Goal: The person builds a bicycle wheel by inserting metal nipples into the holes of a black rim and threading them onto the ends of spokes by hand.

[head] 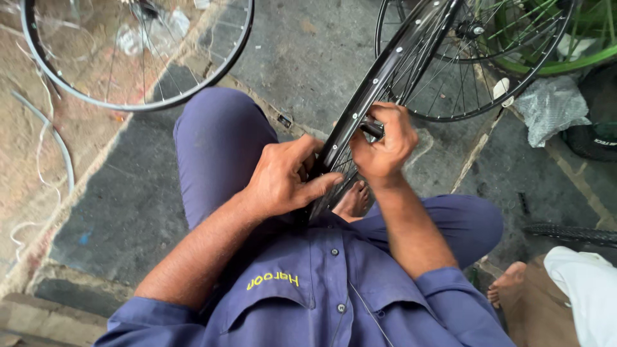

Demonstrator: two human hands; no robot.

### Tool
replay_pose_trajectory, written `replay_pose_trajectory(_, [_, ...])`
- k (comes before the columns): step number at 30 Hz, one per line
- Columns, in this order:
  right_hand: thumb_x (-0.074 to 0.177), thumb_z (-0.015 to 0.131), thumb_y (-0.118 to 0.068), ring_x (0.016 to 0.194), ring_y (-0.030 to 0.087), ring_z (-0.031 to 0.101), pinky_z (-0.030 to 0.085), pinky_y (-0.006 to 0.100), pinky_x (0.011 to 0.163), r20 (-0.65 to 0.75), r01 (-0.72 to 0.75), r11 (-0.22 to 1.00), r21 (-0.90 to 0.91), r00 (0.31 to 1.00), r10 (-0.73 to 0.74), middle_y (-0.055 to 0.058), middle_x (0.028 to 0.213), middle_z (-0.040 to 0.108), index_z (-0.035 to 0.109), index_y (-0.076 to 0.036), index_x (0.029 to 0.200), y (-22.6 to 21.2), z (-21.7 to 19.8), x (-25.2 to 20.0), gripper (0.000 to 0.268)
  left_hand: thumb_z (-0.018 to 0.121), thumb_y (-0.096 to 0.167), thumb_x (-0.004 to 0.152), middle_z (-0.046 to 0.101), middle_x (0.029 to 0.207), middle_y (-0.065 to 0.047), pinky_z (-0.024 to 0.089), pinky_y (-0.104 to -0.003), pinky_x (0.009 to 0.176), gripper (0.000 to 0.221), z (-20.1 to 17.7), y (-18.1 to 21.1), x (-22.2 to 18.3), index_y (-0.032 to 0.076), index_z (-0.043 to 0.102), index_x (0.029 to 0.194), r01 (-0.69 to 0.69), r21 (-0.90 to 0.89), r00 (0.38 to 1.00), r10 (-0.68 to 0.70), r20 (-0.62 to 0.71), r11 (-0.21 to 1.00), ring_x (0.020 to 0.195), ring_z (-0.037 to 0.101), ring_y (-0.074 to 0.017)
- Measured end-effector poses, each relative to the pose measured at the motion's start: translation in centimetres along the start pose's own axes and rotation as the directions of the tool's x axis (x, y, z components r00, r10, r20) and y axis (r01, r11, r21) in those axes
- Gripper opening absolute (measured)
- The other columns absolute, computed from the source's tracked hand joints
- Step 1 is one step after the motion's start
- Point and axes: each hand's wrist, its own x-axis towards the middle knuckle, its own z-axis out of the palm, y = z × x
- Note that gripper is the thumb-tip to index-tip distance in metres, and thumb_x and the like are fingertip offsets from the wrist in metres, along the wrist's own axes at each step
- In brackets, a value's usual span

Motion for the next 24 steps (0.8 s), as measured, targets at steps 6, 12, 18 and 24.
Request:
replay_pose_trajectory(6, [0.089,0.062,-0.002,0.102,0.028,0.076,0.062,0.032,0.089,0.801,-0.521,0.756,0.396,0.599,-0.007,0.014,0.109,0.077,0.067,-0.001,0.125,3.3,-1.8,4.0,0.036,0.089,0.028,0.081,0.062,0.067,-0.008,0.049,-0.034,0.051,0.042,0.0,-0.4,-0.3,0.003,0.063,0.101,-0.02,-0.006,1.0,0.021,0.023,1.0,0.055,0.065,-0.022])
replay_pose_trajectory(12, [0.093,0.067,-0.013,0.072,0.025,0.071,0.054,0.036,0.065,0.09,0.34,0.94,-0.014,0.937,-0.338,0.019,0.108,0.076,0.073,-0.005,0.111,1.9,2.3,1.2,0.021,0.088,0.028,0.081,0.062,0.069,-0.009,0.05,-0.034,0.053,0.042,0.0,-0.2,-0.3,0.003,0.063,0.104,-0.034,-0.011,0.999,0.034,0.006,0.999,0.057,0.065,-0.0233])
replay_pose_trajectory(18, [0.073,0.082,-0.009,0.086,0.009,0.067,0.057,0.026,0.081,0.911,-0.914,0.271,0.301,0.36,0.202,0.0,0.105,0.075,0.071,-0.011,0.119,3.9,-3.6,4.6,0.048,0.088,0.028,0.082,0.062,0.069,-0.009,0.05,-0.036,0.053,0.041,-0.1,-0.5,-0.2,0.003,0.062,0.102,-0.024,0.005,0.999,0.024,-0.027,1.0,0.059,0.066,-0.0251])
replay_pose_trajectory(24, [0.087,0.085,-0.026,0.095,0.018,0.071,0.056,0.029,0.088,0.738,-0.443,0.839,0.315,0.671,0.077,0.006,0.103,0.074,0.07,-0.002,0.113,4.4,-2.7,4.0,0.038,0.086,0.029,0.083,0.062,0.07,-0.01,0.05,-0.037,0.054,0.04,-0.1,-0.8,-0.2,0.003,0.06,0.1,0.018,-0.007,0.999,-0.018,-0.035,1.0,0.06,0.066,-0.0269])
